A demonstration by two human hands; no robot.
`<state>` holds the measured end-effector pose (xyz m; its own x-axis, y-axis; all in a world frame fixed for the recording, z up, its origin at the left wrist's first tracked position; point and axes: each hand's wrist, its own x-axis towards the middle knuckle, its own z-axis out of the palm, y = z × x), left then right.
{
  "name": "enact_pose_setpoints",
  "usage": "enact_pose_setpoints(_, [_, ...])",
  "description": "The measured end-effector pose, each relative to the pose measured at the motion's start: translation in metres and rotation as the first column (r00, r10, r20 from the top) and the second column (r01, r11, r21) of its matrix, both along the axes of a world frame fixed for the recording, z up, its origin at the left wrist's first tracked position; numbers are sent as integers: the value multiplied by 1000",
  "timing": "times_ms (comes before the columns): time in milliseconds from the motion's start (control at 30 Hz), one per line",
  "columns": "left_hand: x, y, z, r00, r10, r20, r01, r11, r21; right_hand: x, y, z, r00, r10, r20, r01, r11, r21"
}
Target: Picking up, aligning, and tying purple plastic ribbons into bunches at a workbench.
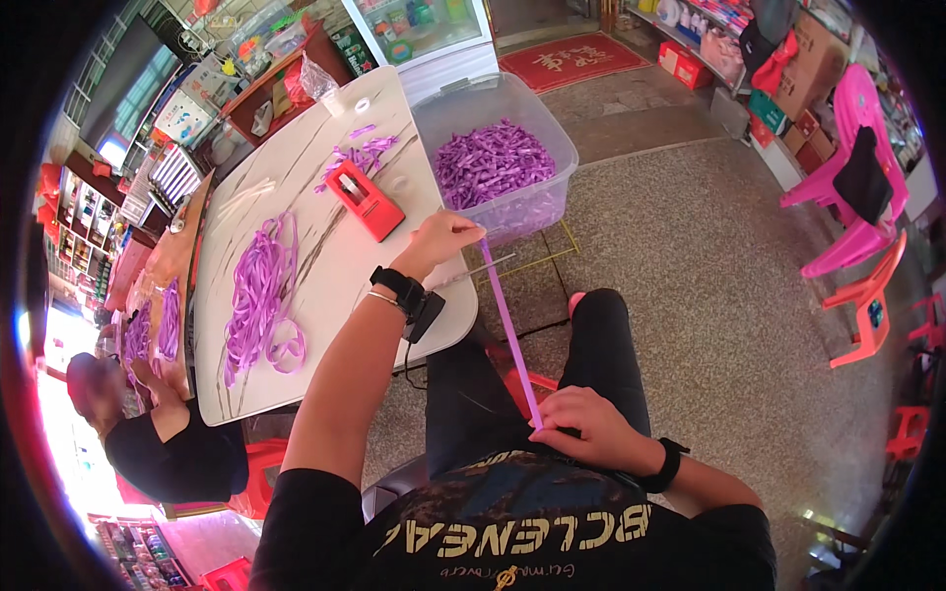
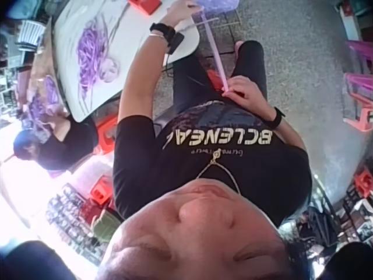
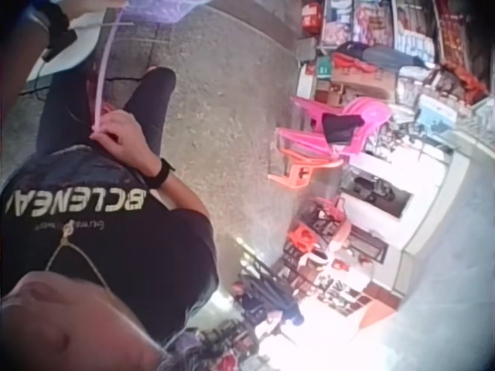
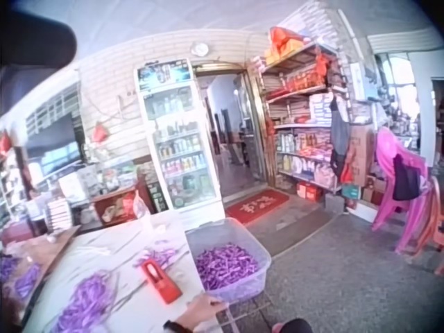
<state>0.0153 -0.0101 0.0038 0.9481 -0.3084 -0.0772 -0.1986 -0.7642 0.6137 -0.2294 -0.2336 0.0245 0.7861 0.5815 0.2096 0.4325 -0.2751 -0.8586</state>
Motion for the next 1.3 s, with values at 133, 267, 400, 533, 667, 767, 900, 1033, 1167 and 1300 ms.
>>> enact_pose_setpoints(133, [2,3,-3,1000,-7,6,7,999,38,-6,-1,13,994,-58,92,56,998,21])
enact_pose_setpoints(267, [1,3,0,1000,-6,-3,6,1000,19,-13,-5,10,993,-120,7,120,993,-3])
enact_pose_setpoints(400, [-1,-1,8,999,1,-52,1,999,40,-18,-7,-6,970,-126,-210,136,990,38])
enact_pose_setpoints(533, [1,3,-2,1000,9,-26,-11,998,-54,-16,-6,-12,961,-81,-264,98,994,55])
enact_pose_setpoints(667, [5,5,-10,1000,-4,-22,2,996,-87,-15,-8,-17,933,-39,-359,74,994,86])
enact_pose_setpoints(767, [5,4,-9,1000,-11,-21,9,995,-96,-13,-9,-21,918,-30,-394,69,994,87])
enact_pose_setpoints(900, [5,3,-8,1000,-7,-11,6,998,-70,-12,-10,-16,925,-8,-379,43,995,85])
enact_pose_setpoints(1033, [7,3,-12,1000,-14,6,14,997,-73,-8,-9,13,985,-17,-173,28,998,56])
enact_pose_setpoints(1167, [8,5,-16,1000,24,-13,-25,999,-31,14,-11,46,996,4,89,-8,999,47])
enact_pose_setpoints(1300, [5,6,-16,999,33,25,-33,999,-19,56,-8,85,961,69,266,-86,995,51])
